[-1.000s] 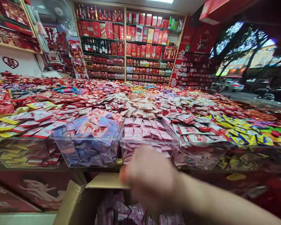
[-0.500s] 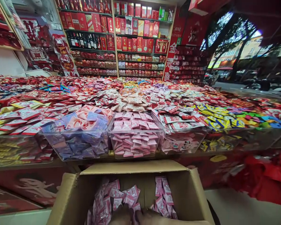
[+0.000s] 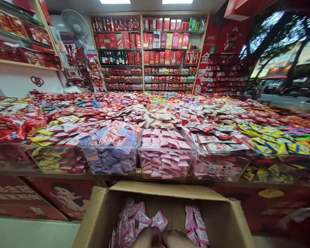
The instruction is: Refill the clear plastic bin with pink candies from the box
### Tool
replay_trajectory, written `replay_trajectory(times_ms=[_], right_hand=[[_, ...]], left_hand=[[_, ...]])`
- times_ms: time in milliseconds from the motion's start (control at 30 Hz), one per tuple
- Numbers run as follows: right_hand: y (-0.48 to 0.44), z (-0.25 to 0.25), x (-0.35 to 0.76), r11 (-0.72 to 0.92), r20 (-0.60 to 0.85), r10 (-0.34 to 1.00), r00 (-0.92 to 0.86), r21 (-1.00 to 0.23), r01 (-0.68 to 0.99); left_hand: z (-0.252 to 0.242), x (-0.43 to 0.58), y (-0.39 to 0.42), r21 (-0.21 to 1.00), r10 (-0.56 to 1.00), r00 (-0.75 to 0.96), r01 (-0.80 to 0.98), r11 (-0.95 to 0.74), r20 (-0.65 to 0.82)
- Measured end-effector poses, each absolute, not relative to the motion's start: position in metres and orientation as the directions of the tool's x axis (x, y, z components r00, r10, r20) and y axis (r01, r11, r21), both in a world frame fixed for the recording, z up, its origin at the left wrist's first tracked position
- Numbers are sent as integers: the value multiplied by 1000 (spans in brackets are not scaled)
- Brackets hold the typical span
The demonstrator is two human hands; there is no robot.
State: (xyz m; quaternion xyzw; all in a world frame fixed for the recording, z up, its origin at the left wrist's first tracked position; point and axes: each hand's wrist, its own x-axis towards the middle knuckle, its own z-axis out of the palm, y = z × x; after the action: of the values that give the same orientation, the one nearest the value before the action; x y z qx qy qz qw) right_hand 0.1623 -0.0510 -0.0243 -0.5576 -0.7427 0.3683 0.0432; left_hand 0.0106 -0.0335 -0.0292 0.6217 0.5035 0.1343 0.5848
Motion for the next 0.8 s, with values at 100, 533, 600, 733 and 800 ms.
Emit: replay_trajectory(times_ms=[100,533,600,733,800], right_hand=[[-46,-13,167,192,-183,895,-406,-663,724],[-30,14,176,-287,-283,957,-63,-954,-86],[-30,11,175,-321,-322,947,-16,-937,-139],[-33,18,173,-343,-342,939,-35,-927,-150],[-35,22,173,-330,-322,943,-82,-935,-133]], left_hand=[[-23,10,-17,919,840,427,347,188,-333],[15,14,-7,626,779,450,-470,622,-437],[13,15,-8,599,752,488,-464,653,-443],[11,24,-16,686,764,498,-383,618,-410],[11,28,-19,770,814,460,-350,534,-355]])
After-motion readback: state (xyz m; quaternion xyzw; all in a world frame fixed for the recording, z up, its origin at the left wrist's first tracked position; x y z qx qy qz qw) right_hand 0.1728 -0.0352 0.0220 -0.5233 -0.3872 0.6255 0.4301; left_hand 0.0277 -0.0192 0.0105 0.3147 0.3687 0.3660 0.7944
